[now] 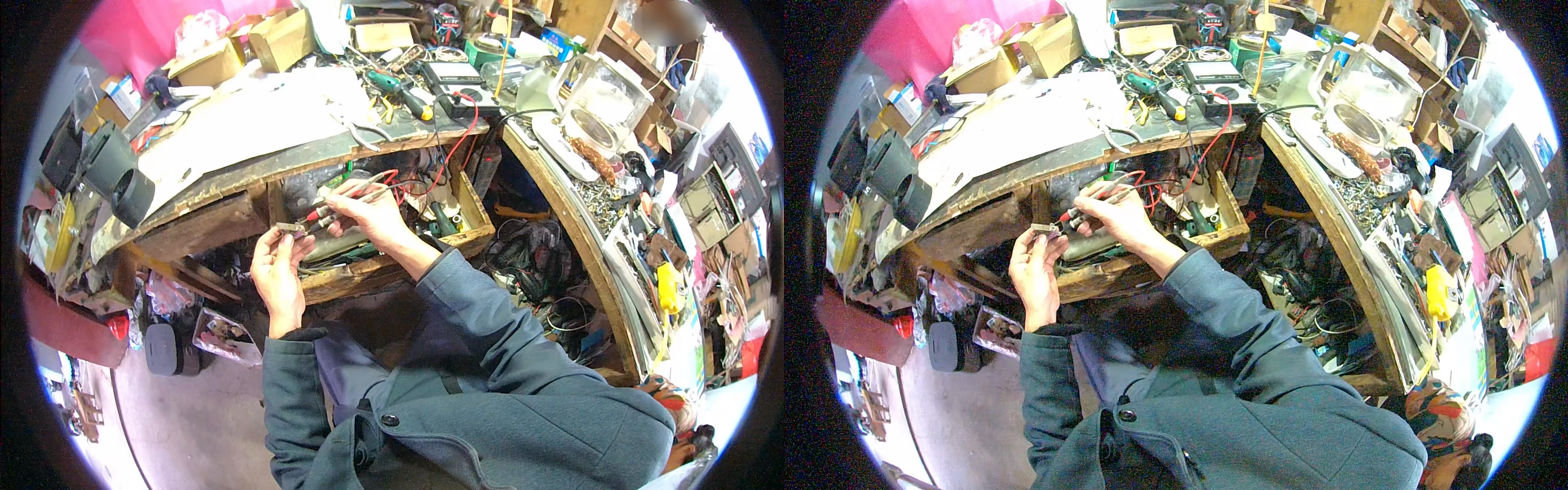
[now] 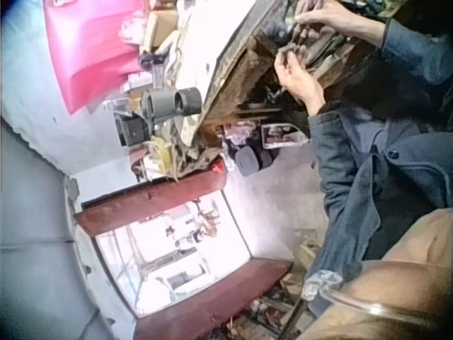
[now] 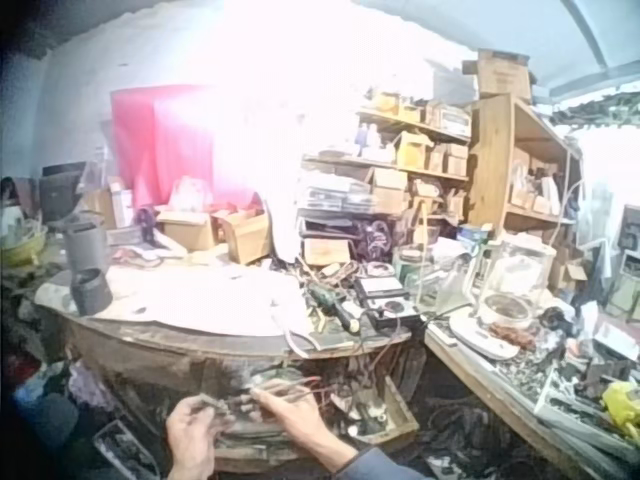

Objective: The person uses a soldering iron and pliers to work on a small electronic component with red and black wires. They repeatedly heat and adjust the component while seated at a cluttered workbench.

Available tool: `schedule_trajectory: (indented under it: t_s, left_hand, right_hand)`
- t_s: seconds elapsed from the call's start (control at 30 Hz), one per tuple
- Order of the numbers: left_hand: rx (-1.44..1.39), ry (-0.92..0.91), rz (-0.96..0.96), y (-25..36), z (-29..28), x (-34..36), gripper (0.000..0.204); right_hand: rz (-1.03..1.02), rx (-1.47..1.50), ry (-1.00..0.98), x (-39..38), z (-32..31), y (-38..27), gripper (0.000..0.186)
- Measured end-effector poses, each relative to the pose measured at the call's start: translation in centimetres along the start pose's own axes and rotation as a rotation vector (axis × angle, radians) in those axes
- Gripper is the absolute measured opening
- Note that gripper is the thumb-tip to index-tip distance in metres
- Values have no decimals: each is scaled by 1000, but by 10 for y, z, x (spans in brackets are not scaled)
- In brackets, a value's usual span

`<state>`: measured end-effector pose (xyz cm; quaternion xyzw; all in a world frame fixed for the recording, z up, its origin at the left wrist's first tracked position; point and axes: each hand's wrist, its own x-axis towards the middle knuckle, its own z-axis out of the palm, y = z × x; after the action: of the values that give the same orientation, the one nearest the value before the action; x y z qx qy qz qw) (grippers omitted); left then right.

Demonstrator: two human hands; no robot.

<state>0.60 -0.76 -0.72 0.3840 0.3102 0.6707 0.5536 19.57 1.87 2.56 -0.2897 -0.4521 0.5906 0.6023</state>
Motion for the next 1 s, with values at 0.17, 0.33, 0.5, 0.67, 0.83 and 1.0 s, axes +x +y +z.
schedule_trajectory:
  t_s: [0.17,0.33,0.5,0.67,0.83,1.0]
  left_hand:
    - [-2,8,-11,0,4,-1,21]
    - [-33,2,15,1,2,-3,18]
    - [-11,0,39,0,3,-2,19]
    - [-5,5,55,-2,3,-2,18]
    - [3,15,78,-4,2,-3,17]
    - [32,27,75,-3,2,-4,19]
  right_hand:
    - [22,-66,44,-4,1,-5,13]
    - [10,-40,20,-4,1,-1,18]
    - [10,-28,12,-4,-1,-3,19]
    - [38,-21,30,-3,-2,-3,20]
    - [42,-18,31,-4,1,-5,18]
    - [58,-2,24,-4,-1,-5,16]
